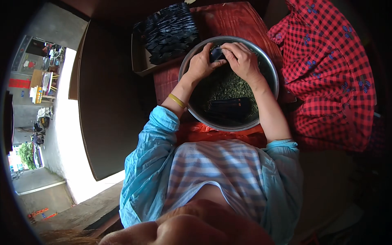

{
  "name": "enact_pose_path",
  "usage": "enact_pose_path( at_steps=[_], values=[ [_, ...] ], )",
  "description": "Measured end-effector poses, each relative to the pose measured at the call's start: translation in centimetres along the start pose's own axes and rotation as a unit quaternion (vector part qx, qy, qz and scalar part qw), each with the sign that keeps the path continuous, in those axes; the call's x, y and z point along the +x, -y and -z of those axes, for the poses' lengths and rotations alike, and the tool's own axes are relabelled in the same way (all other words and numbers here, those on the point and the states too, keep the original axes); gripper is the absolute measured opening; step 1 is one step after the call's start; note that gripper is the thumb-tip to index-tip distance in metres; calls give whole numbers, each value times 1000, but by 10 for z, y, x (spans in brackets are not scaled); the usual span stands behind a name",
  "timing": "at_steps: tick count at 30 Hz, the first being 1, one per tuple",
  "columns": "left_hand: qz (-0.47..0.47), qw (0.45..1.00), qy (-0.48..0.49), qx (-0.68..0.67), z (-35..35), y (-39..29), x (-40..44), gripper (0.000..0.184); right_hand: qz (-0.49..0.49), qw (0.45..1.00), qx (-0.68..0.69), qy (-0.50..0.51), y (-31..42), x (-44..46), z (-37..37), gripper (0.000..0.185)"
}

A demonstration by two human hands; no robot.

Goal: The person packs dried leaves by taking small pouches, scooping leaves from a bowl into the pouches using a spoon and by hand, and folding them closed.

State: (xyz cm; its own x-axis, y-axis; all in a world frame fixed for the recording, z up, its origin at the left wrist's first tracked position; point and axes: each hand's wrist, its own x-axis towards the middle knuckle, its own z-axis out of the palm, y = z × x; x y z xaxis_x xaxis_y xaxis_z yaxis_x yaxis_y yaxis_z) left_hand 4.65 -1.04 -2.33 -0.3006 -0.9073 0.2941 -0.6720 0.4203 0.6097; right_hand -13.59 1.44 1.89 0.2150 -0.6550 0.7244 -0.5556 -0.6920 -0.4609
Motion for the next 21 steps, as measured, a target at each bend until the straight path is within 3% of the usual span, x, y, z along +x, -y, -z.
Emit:
enact_pose_path(
  at_steps=[5,9,13,16,17,19,21],
  values=[
    [2,1000,-7,-6,0,2,0,84,26,996,-57,-55,0,3,8,11],
    [14,999,-31,2,2,1,0,79,-52,992,-56,-103,-14,-3,5,10],
    [51,995,-78,-19,4,-2,0,68,-118,989,-83,-31,-23,-10,-2,18],
    [56,995,-80,-31,7,-3,1,68,-160,965,-130,164,-11,-20,-18,21],
    [58,994,-83,-37,7,-4,0,67,-162,964,-131,164,-15,-30,-29,21],
    [56,994,-83,-39,5,-4,1,67,-153,927,-85,331,-27,-50,-52,23],
    [57,994,-89,-37,6,-3,1,67,-169,930,-55,323,-23,-47,-52,22]
  ],
)
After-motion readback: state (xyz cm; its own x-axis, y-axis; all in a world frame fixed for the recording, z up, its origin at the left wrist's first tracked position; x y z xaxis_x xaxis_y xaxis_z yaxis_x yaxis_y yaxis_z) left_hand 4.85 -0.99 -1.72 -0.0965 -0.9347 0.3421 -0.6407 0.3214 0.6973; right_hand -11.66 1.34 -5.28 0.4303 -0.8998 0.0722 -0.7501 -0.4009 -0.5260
